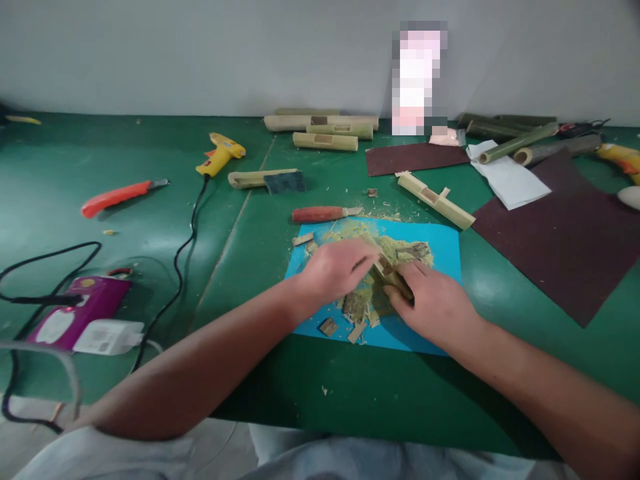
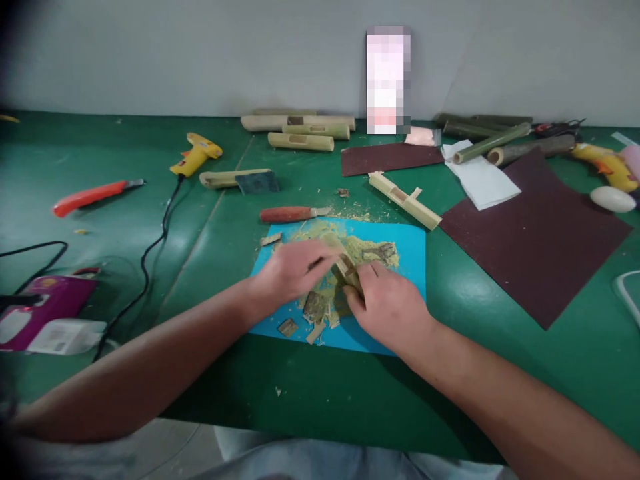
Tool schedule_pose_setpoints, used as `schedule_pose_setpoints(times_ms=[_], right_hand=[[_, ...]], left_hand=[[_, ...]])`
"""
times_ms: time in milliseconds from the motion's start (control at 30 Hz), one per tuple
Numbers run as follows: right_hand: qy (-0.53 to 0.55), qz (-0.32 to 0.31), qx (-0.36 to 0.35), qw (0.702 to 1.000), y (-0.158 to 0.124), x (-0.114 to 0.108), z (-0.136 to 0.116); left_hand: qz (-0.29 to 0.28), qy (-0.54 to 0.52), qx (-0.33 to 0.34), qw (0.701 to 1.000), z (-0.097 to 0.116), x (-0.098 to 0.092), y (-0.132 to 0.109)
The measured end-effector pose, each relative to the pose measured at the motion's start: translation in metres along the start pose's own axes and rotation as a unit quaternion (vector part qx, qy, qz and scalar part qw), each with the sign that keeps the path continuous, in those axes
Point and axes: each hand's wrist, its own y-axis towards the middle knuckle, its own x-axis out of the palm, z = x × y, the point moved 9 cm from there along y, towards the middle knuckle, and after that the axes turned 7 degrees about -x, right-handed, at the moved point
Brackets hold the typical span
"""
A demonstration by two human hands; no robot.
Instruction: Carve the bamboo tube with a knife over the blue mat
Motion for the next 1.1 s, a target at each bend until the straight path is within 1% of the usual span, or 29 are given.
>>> schedule_pose_setpoints(times_ms=[100, 200, 333, 433, 467, 567, 600, 700, 833, 933, 967, 1067, 1100], right_hand=[[0.003, -0.003, 0.004, 1.0, 0.0004, 0.0, 0.0001], [0.0, -0.011, 0.008, 1.0, 0.0008, 0.0008, 0.0003], [0.001, -0.013, 0.008, 1.0, 0.001, 0.001, -0.0002], [-0.002, -0.011, 0.007, 1.0, 0.0008, 0.0008, -0.0003], [-0.001, -0.008, 0.005, 1.0, 0.0007, 0.0005, -0.0004], [0.004, 0.005, -0.002, 1.0, 0.0005, -0.0004, -0.0008], [0.004, 0.006, -0.003, 1.0, 0.0003, -0.0003, -0.0007], [0.001, 0.001, 0.001, 1.0, 0.0001, 0.0008, 0.0001], [-0.002, -0.005, 0.007, 1.0, 0.0006, 0.0004, 0.0001], [-0.004, -0.016, 0.008, 1.0, 0.001, 0.0018, -0.0003], [-0.004, -0.017, 0.008, 1.0, 0.001, 0.0019, -0.0004], [-0.005, -0.013, 0.007, 1.0, 0.0007, 0.0013, -0.0005], [-0.005, -0.015, 0.007, 1.0, 0.0006, 0.0015, -0.0006]], left_hand=[[0.032, 0.006, -0.02, 0.999, -0.006, -0.0057, 0.0015], [0.011, 0.009, -0.002, 1.0, -0.0007, -0.0011, 0.0003], [0.021, 0.012, -0.022, 0.999, 0.0, -0.0026, -0.0007], [-0.006, -0.011, -0.013, 1.0, 0.001, 0.002, -0.0003], [-0.007, -0.017, -0.014, 1.0, 0.0, 0.0021, -0.0002], [0.023, -0.02, -0.03, 0.999, -0.0049, -0.0027, -0.0004], [0.022, -0.019, -0.027, 0.999, -0.0044, -0.0023, -0.0008], [-0.004, -0.018, -0.013, 1.0, -0.0008, 0.0022, -0.0023], [0.024, 0.008, -0.041, 0.999, -0.0059, -0.0042, -0.0023], [-0.003, -0.002, -0.019, 1.0, -0.0027, -0.0002, -0.0035], [0.002, -0.006, -0.018, 1.0, -0.0029, -0.0011, -0.0039], [0.041, 0.001, -0.039, 0.998, -0.0077, -0.0075, -0.0046], [0.035, 0.002, -0.037, 0.999, -0.0074, -0.0061, -0.0046]])
